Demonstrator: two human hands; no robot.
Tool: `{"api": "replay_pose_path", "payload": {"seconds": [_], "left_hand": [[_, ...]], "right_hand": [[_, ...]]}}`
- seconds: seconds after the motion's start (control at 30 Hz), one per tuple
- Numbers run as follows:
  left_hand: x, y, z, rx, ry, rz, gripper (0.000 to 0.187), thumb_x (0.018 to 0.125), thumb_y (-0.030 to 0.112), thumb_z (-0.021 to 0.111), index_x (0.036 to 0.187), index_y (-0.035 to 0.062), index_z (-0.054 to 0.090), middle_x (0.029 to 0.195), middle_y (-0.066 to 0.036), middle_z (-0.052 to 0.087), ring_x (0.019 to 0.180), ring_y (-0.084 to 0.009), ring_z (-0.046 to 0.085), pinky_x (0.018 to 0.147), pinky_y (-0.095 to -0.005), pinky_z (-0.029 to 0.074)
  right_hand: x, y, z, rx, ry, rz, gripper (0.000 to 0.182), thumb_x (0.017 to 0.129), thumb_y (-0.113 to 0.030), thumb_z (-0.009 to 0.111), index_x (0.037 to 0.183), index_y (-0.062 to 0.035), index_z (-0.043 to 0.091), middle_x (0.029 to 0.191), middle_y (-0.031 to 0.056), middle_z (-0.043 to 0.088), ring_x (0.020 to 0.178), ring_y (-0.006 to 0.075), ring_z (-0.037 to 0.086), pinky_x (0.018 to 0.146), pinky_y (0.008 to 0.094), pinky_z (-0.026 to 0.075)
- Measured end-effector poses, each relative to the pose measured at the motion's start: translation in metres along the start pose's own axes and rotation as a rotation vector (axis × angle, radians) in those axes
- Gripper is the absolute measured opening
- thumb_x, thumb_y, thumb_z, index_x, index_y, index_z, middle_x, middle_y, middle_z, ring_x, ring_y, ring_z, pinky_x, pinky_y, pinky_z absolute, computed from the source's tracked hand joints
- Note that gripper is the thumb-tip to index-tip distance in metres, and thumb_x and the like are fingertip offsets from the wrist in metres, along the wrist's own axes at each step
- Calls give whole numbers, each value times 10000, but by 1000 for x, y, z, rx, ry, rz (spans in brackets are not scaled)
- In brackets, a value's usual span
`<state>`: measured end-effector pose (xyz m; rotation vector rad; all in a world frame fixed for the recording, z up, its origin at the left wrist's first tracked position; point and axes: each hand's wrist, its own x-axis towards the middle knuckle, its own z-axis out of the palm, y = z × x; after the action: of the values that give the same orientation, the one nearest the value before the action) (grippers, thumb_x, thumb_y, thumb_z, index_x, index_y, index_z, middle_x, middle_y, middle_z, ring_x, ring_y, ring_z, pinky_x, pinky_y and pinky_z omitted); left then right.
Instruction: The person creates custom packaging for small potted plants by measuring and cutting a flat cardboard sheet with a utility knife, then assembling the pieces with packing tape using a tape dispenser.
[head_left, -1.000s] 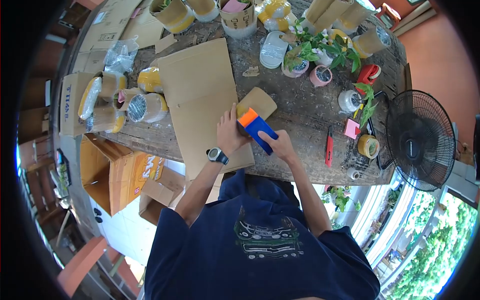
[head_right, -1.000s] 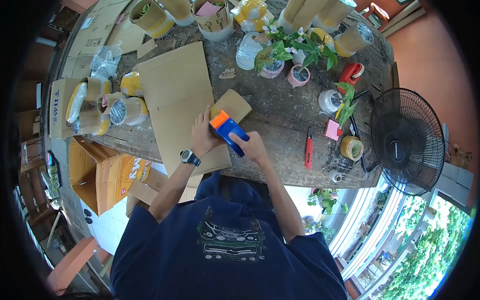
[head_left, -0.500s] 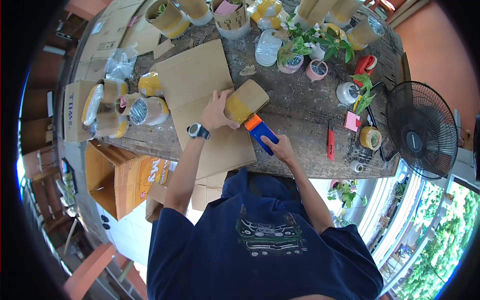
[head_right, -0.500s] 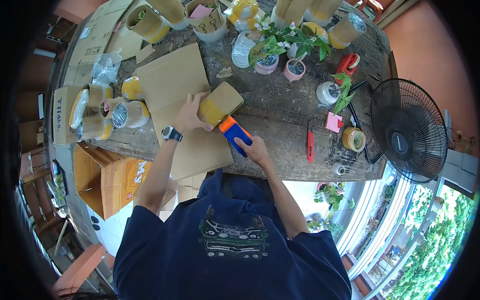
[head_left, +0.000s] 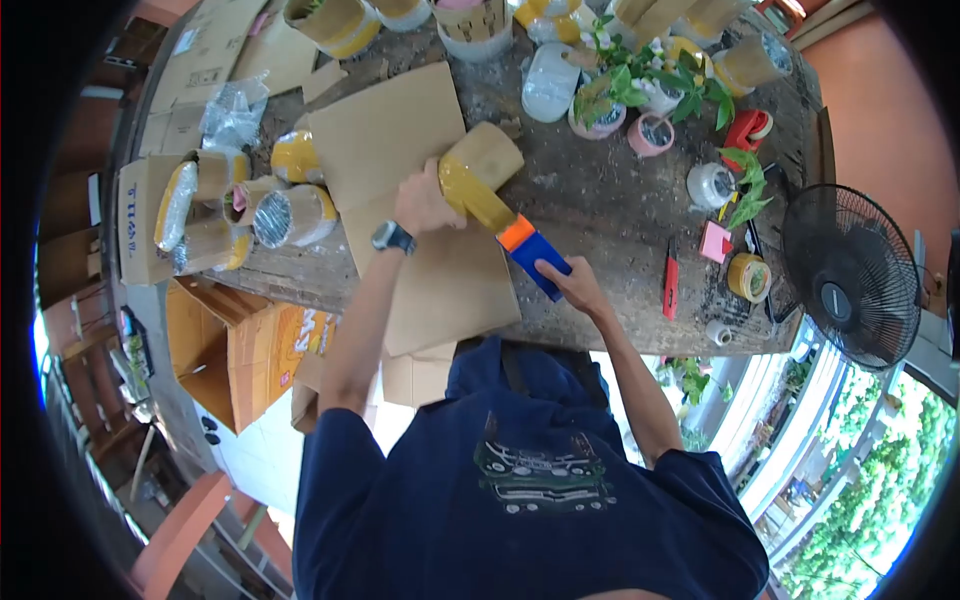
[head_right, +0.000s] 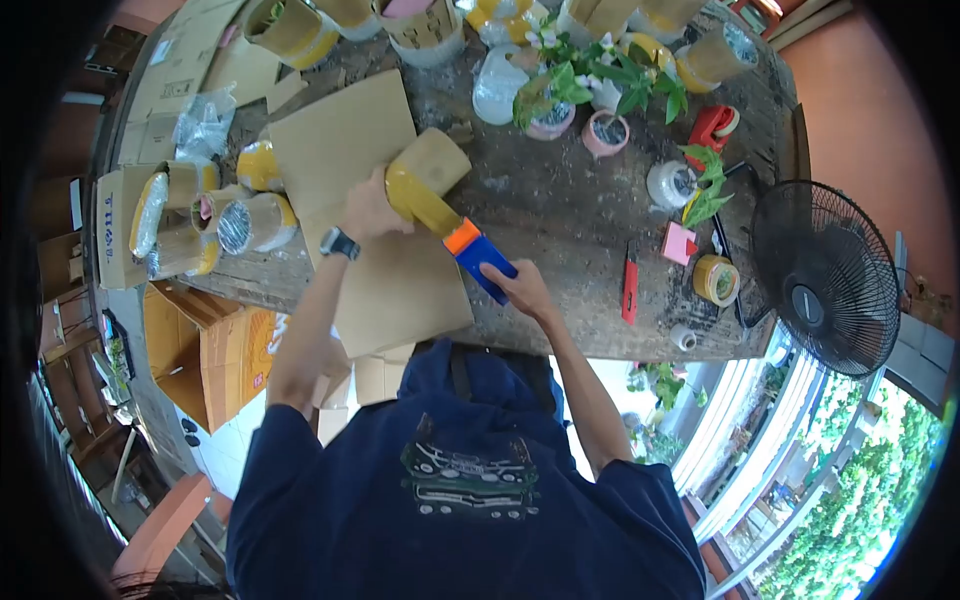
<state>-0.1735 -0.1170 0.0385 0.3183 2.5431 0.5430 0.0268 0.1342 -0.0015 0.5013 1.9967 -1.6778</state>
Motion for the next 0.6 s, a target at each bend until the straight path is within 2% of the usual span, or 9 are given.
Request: {"api": "replay_pose_path", "payload": {"seconds": [0.1, 0.2, 0.23, 0.33, 0.43, 0.53, 0.6], "left_hand": [[5, -21, 9, -340, -210, 123, 1091, 456, 350, 943, 1377, -20, 489, 1162, -224, 671, 1123, -325, 642, 975, -393, 515], [-9, -35, 42, -586, -274, 113, 1103, 455, 413, 950, 1372, -13, 508, 1222, -203, 665, 1158, -286, 636, 1008, -361, 493], [-16, -38, 46, -695, -315, 49, 1113, 477, 436, 949, 1394, -6, 500, 1277, -224, 602, 1187, -321, 589, 1045, -379, 458], [-17, -44, 45, -39, -140, -17, 1159, 468, 404, 960, 1433, -2, 461, 1301, -262, 509, 1204, -388, 522, 1047, -427, 441], [-34, -38, 24, -181, 66, 100, 1278, 450, 391, 962, 1503, 6, 350, 1271, -285, 448, 1180, -442, 479, 1031, -459, 435], [-52, 3, 24, 128, 133, 107, 1341, 474, 400, 935, 1548, 2, 236, 1195, -277, 479, 1136, -427, 508, 1017, -471, 446], [-39, -3, 39, 181, 235, 32, 1349, 462, 368, 942, 1540, 6, 216, 1173, -270, 523, 1102, -450, 545, 986, -478, 474]], "right_hand": [[0, -12, 1, -45, 40, 20, 578, 908, -508, 685, 725, 40, 708, 562, 74, 619, 534, 124, 600, 521, 319, 464], [-4, -2, 3, -118, 49, 50, 581, 902, -511, 687, 720, 41, 709, 555, 85, 615, 524, 137, 600, 516, 339, 460], [-4, 1, 5, -155, 54, 45, 585, 899, -513, 688, 718, 42, 708, 550, 90, 612, 519, 143, 600, 514, 345, 458], [3, 3, 12, -147, 54, 39, 594, 889, -523, 691, 714, 44, 707, 542, 108, 608, 513, 163, 606, 516, 358, 458], [19, -10, 17, -159, 45, 5, 596, 883, -527, 692, 712, 44, 708, 538, 115, 606, 516, 171, 613, 521, 359, 463], [33, -51, 20, -146, -1, -6, 596, 883, -527, 690, 723, 46, 712, 549, 118, 612, 536, 167, 626, 533, 354, 474], [36, -62, 29, -131, -32, -33, 595, 885, -526, 686, 735, 49, 714, 565, 120, 621, 554, 167, 635, 545, 352, 482]]}}
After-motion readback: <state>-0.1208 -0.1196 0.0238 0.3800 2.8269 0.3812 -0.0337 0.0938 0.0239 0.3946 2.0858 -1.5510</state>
